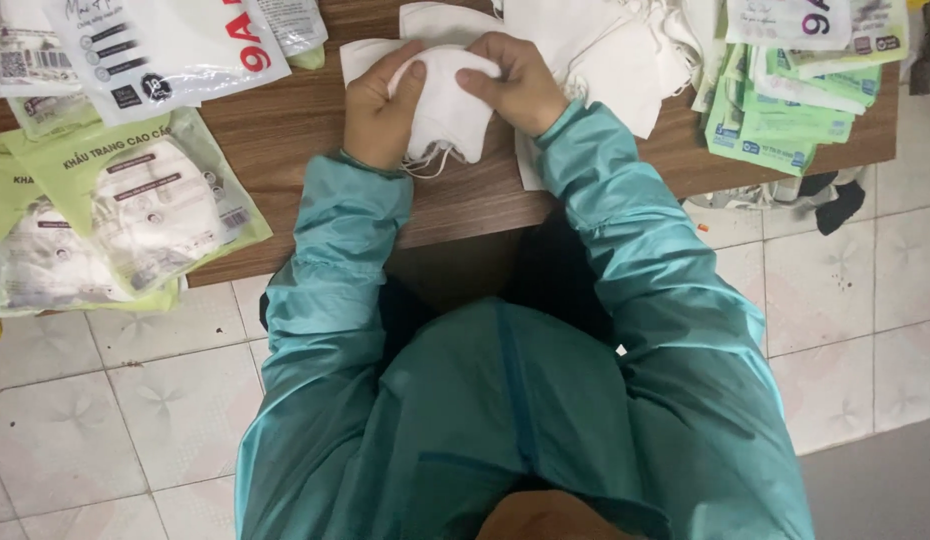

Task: Folding and stacking face masks on a table.

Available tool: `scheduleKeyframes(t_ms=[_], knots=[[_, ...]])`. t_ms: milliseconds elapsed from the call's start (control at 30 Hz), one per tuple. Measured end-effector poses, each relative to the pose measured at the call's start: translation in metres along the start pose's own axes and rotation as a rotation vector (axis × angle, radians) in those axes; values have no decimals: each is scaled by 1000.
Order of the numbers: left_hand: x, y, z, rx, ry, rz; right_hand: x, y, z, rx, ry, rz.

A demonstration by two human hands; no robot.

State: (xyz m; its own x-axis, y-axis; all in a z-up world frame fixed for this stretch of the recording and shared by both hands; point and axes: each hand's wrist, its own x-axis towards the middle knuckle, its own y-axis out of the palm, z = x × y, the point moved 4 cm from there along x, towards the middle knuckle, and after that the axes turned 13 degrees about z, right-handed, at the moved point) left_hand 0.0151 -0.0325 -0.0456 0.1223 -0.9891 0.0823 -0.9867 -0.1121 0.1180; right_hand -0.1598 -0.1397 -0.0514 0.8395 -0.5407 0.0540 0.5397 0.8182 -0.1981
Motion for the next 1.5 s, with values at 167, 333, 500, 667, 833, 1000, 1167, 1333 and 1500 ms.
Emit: scheduleKeyframes(t_ms=[167, 333, 500, 667, 833, 1000, 1167, 1333, 1500], knots=[[-1, -1, -18, 76, 29, -32, 3, 11, 36, -59, -225, -38], [-2, 0, -24, 52, 5, -1, 3, 27, 40, -87, -10, 124], [-14, -17, -18, 344, 227, -110, 14, 24, 22, -22, 1, -34], [-21, -36, -34, 386, 243, -20, 20, 33, 25, 78, 66, -89], [-26, -121, -29, 227, 479, -557, 24, 13, -14, -463, 218, -400], [-57, -125, -83, -148, 384, -624, 49, 51, 27, -753, 555, -78], [-62, -125, -87, -182, 442, -564, 64, 71, 11, -1040, 780, 145], [-60, -117, -94, -194, 428, -553, 71, 80, -2, -1019, 670, 181], [-54, -113, -83, -193, 395, -532, 56, 56, -20, -984, 579, 133]])
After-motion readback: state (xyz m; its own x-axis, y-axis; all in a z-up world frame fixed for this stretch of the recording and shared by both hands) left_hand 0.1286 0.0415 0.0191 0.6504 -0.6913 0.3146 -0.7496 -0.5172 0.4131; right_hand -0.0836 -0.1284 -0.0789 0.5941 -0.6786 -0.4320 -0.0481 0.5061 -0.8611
